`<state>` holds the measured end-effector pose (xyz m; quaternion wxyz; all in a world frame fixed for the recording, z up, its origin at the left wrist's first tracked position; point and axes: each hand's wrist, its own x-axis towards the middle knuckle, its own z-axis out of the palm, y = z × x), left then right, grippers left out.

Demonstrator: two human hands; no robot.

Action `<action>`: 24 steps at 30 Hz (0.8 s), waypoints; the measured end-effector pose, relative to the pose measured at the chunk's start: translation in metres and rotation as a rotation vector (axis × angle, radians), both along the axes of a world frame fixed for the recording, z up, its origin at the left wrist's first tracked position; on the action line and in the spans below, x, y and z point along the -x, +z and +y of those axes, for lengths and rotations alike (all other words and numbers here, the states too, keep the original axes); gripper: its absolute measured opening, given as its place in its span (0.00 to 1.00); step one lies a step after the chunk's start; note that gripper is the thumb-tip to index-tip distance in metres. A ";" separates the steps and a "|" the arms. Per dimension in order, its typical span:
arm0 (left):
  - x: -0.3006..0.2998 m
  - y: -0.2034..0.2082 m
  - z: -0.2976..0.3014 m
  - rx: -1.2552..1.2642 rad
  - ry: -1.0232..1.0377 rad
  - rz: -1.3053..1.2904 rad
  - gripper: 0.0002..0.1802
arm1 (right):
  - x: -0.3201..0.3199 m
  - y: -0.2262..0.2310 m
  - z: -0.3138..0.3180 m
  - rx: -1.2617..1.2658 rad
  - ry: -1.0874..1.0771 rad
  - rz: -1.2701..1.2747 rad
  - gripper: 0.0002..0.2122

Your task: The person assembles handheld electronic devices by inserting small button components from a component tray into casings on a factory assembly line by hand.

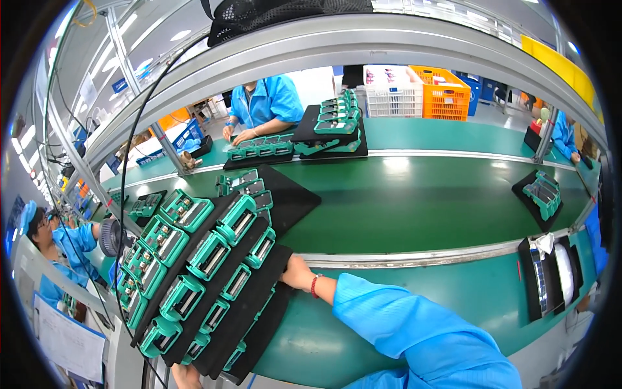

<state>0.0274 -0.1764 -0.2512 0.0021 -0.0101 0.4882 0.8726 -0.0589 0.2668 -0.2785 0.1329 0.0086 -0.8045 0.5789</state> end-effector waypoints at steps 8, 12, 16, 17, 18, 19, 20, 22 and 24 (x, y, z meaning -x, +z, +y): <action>-0.019 -0.010 0.019 0.107 0.102 0.014 0.24 | 0.043 0.048 0.131 0.189 -0.019 -0.392 0.18; -0.001 -0.015 0.019 0.121 0.139 0.032 0.24 | 0.101 0.020 0.162 -0.202 -0.501 -0.249 0.35; -0.004 -0.012 0.027 0.145 0.176 0.048 0.24 | 0.116 0.025 0.178 -0.240 -0.493 -0.329 0.35; -0.002 -0.010 0.029 0.154 0.176 0.050 0.24 | 0.120 0.024 0.193 -0.231 -0.434 -0.384 0.35; -0.001 -0.008 0.031 0.162 0.175 0.052 0.24 | 0.124 0.022 0.202 -0.238 -0.430 -0.352 0.30; 0.000 -0.007 0.032 0.171 0.171 0.049 0.24 | 0.131 0.016 0.210 -0.234 -0.430 -0.361 0.30; -0.001 -0.004 0.032 0.182 0.166 0.044 0.24 | 0.135 0.011 0.215 -0.212 -0.393 -0.328 0.27; -0.003 0.000 0.031 0.200 0.160 0.039 0.24 | 0.140 0.007 0.225 -0.070 -0.341 -0.252 0.22; -0.004 0.004 0.029 0.215 0.155 0.036 0.24 | 0.133 0.003 0.232 -0.019 -0.377 -0.253 0.21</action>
